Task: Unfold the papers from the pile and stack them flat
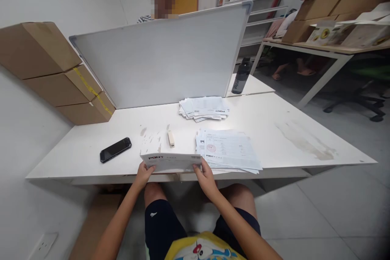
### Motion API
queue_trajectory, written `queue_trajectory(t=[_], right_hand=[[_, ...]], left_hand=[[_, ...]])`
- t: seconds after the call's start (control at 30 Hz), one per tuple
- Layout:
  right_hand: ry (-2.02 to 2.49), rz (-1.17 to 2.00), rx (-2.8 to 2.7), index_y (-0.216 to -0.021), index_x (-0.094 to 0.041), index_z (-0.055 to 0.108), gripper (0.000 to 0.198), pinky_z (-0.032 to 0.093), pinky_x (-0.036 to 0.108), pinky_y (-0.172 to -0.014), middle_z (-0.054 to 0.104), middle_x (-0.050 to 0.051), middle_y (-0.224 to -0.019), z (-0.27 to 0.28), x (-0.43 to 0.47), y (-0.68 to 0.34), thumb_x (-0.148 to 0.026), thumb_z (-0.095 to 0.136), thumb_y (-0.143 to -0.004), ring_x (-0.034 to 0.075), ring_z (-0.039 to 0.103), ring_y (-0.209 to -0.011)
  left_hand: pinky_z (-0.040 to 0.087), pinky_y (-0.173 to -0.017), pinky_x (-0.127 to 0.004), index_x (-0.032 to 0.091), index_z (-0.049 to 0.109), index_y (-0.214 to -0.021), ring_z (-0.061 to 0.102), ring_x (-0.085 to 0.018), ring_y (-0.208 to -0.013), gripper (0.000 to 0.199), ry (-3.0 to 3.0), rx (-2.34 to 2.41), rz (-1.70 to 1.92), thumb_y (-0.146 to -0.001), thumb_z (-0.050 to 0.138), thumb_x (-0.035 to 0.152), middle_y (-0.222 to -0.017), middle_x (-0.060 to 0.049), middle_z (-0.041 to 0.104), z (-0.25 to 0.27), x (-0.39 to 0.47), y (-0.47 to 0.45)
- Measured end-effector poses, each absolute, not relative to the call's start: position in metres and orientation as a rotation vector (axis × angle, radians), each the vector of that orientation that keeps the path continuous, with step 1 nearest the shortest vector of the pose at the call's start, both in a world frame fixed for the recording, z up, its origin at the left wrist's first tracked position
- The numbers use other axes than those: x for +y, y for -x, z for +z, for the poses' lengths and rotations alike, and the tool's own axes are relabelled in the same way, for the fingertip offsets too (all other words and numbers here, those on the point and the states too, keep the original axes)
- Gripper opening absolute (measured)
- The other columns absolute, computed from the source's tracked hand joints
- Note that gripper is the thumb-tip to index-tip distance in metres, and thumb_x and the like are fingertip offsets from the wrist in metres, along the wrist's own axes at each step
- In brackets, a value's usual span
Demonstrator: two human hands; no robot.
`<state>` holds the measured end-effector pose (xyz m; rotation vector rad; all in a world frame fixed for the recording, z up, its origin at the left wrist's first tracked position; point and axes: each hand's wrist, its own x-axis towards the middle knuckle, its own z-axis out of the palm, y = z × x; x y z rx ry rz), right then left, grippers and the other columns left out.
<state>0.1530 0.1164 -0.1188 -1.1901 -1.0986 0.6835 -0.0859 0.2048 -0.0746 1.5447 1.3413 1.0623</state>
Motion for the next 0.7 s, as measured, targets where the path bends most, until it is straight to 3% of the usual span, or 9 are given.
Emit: queue_trajectory(t=[0.13, 0.27, 0.4, 0.53, 0.7], right_hand=[[1.233, 0.776, -1.144, -0.104, -0.022, 0.062, 0.026, 0.048, 0.036, -0.088, 0.067, 0.007, -0.1, -0.114, 0.095, -0.16, -0.039, 0.047, -0.09, 0.024, 0.059, -0.098], [1.284, 0.936, -1.143, -0.108, -0.02, 0.061, 0.03, 0.048, 0.036, -0.089, 0.066, 0.009, -0.107, -0.106, 0.081, -0.167, -0.039, 0.049, -0.088, 0.025, 0.06, -0.1], [1.279, 1.033, -1.068, -0.123, -0.021, 0.054, 0.043, 0.05, 0.039, -0.088, 0.063, 0.01, -0.117, -0.116, 0.095, -0.17, -0.033, 0.051, -0.082, 0.026, 0.06, -0.107], [1.382, 0.962, -1.153, -0.138, -0.025, 0.041, 0.061, 0.048, 0.042, -0.093, 0.058, 0.009, -0.126, -0.124, 0.133, -0.176, -0.026, 0.05, -0.078, 0.024, 0.057, -0.113], [1.573, 0.834, -1.312, -0.14, -0.018, 0.038, 0.066, 0.04, 0.046, -0.103, 0.049, 0.014, -0.136, -0.116, 0.19, -0.184, -0.018, 0.048, -0.075, 0.026, 0.048, -0.124]], left_hand=[[0.049, -0.094, -0.047, 0.017, 0.071, -0.091, 0.065, -0.034, -0.103, 0.04, -1.537, 1.302, 0.973, -0.066, 0.07, 0.048, -0.097, -0.012, 0.074, -0.069, 0.178, 0.11], [0.049, -0.093, -0.045, 0.017, 0.066, -0.108, 0.064, -0.033, -0.106, 0.049, -1.435, 1.197, 0.863, -0.07, 0.07, 0.048, -0.109, -0.012, 0.071, -0.083, 0.153, 0.125], [0.053, -0.084, -0.042, 0.019, 0.049, -0.132, 0.068, -0.029, -0.096, 0.064, -1.352, 1.16, 0.8, -0.078, 0.062, 0.05, -0.107, -0.011, 0.071, -0.098, 0.151, 0.114], [0.051, -0.079, -0.036, 0.021, 0.032, -0.146, 0.068, -0.027, -0.092, 0.074, -1.619, 1.435, 0.777, -0.08, 0.059, 0.042, -0.101, -0.009, 0.072, -0.091, 0.187, 0.104], [0.046, -0.074, -0.031, 0.025, 0.049, -0.136, 0.065, -0.024, -0.082, 0.052, -2.207, 1.646, 0.472, -0.085, 0.05, 0.032, -0.084, -0.004, 0.069, -0.084, 0.248, 0.095]])
